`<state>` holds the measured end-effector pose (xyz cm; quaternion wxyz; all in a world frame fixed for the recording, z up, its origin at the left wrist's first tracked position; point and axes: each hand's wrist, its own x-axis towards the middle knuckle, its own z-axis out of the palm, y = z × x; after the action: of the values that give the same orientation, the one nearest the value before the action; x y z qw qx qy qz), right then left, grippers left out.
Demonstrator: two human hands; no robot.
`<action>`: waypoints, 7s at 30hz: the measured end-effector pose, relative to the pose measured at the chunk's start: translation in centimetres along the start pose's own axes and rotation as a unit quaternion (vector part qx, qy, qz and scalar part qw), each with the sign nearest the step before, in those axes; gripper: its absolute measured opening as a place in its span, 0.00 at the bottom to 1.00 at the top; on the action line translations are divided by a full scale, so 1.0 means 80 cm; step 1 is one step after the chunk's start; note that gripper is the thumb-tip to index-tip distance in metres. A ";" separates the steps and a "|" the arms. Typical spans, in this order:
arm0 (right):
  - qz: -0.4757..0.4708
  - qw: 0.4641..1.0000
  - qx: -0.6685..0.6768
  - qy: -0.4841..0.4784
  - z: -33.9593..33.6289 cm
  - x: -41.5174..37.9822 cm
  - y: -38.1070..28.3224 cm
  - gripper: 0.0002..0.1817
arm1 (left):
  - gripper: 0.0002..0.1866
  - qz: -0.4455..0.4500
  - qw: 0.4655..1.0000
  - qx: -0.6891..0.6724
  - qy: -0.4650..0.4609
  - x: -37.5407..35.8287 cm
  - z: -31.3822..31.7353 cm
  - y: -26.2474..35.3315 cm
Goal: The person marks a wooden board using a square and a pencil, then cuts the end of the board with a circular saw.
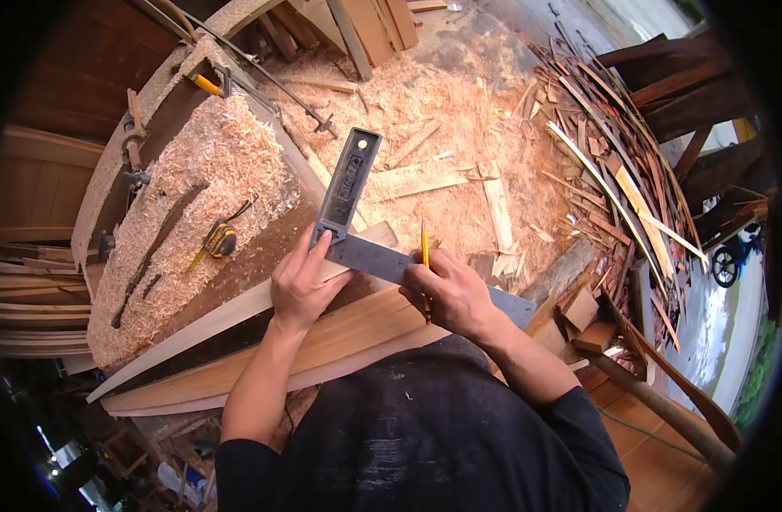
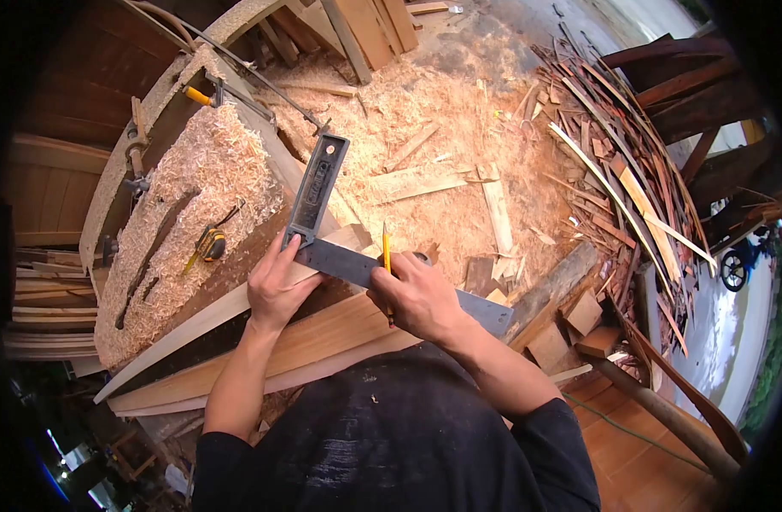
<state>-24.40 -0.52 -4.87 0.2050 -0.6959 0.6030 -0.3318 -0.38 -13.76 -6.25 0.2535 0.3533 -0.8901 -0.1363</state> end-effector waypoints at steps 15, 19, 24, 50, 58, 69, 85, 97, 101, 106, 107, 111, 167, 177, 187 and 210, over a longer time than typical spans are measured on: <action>0.001 1.000 0.009 0.000 -0.001 -0.001 -0.001 0.11 | 0.40 -0.010 1.000 -0.002 -0.019 -0.006 0.000 -0.003; 0.002 1.000 0.016 0.000 -0.002 0.000 -0.002 0.11 | 0.41 -0.007 1.000 0.012 -0.024 -0.007 0.000 -0.003; 0.009 1.000 0.014 -0.016 -0.002 0.000 0.000 0.11 | 0.42 -0.003 1.000 0.012 -0.025 -0.007 0.001 -0.004; 0.130 0.957 0.254 -0.046 -0.023 0.082 -0.002 0.14 | 0.38 0.023 0.999 0.026 0.004 -0.006 0.002 -0.008; 0.097 0.968 0.217 -0.086 -0.036 0.090 0.004 0.12 | 0.38 0.020 1.000 0.015 0.001 -0.004 0.001 -0.007; 0.121 0.985 0.009 -0.119 -0.117 0.059 -0.017 0.09 | 0.36 0.025 0.999 0.019 0.011 -0.004 0.003 -0.007; 0.240 0.817 0.503 -0.148 0.011 -0.001 -0.100 0.20 | 0.47 -0.078 0.945 -0.316 0.040 0.035 -0.125 -0.052; 0.273 0.733 0.607 -0.138 0.015 -0.019 -0.101 0.24 | 0.08 -0.086 0.941 -0.326 0.021 0.030 -0.139 -0.048; 0.321 0.728 0.605 -0.030 0.054 -0.057 -0.063 0.24 | 0.18 -0.204 0.968 -0.125 -0.081 0.043 -0.084 -0.031; 0.317 0.727 0.609 0.018 0.104 -0.071 -0.066 0.23 | 0.22 -0.075 0.997 0.030 -0.013 0.018 -0.058 -0.042; 0.327 0.711 0.621 0.027 0.109 -0.073 -0.071 0.23 | 0.24 -0.085 0.995 0.044 -0.011 0.012 -0.061 -0.040; 0.347 0.703 0.620 0.024 0.112 -0.074 -0.078 0.22 | 0.28 -0.102 0.994 0.003 0.025 -0.001 -0.058 -0.046; 0.209 0.875 0.256 0.353 0.018 -0.118 -0.016 0.13 | 0.17 0.067 0.996 -0.063 0.001 -0.042 -0.144 0.014; 0.204 0.938 0.204 0.189 0.064 -0.012 0.026 0.26 | 0.16 0.089 0.991 0.102 -0.019 -0.033 -0.097 -0.015; 0.074 0.988 0.129 0.052 0.075 0.052 0.076 0.36 | 0.11 0.008 0.993 0.058 -0.105 -0.028 -0.090 -0.003; 0.151 0.962 0.103 0.203 0.102 -0.010 0.025 0.15 | 0.10 -0.001 0.995 0.063 -0.075 -0.002 -0.087 -0.028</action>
<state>-20.08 -1.05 -12.11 0.1965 -0.4902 0.6925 -0.4914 4.77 -15.71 -1.46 0.1634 0.3585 -0.9130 -0.1059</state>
